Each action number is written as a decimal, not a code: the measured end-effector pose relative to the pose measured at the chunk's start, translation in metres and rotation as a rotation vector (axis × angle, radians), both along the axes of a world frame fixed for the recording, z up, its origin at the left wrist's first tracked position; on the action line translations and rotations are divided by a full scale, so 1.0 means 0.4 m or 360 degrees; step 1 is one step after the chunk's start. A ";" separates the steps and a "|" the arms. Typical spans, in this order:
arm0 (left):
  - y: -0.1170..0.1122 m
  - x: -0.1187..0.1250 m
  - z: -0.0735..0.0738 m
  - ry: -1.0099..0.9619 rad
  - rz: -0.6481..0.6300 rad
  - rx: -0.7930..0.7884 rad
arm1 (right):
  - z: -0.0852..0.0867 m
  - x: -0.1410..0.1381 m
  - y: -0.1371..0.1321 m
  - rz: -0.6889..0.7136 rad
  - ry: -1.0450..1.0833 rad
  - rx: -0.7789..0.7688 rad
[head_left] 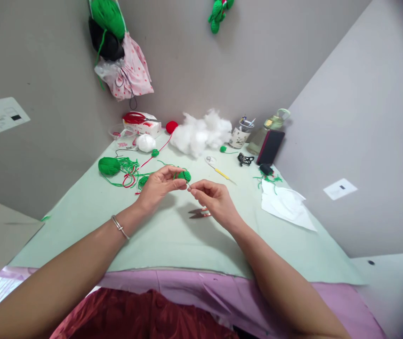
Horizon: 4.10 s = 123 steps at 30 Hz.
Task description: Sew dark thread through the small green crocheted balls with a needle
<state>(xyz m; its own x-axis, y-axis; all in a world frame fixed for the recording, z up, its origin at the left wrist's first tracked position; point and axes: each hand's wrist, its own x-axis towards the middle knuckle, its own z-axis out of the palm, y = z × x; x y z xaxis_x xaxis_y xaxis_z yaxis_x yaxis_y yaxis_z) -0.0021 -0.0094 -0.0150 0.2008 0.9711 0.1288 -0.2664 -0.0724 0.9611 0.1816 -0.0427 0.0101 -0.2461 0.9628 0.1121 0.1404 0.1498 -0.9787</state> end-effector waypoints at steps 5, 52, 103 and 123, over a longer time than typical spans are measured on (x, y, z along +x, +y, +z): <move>-0.001 0.002 -0.005 -0.0122 -0.0069 -0.0117 | -0.016 -0.002 0.003 -0.0043 -0.0015 0.0188; -0.013 0.027 -0.031 0.0508 -0.0188 0.0074 | 0.053 0.062 0.022 -0.0187 0.0414 0.0169; -0.005 0.015 -0.027 0.0254 0.0130 0.0183 | -0.027 0.013 0.030 -0.0033 0.0062 -0.0175; -0.008 0.018 -0.021 0.0167 0.0112 0.0086 | -0.013 0.007 0.021 -0.0047 0.0075 -0.0161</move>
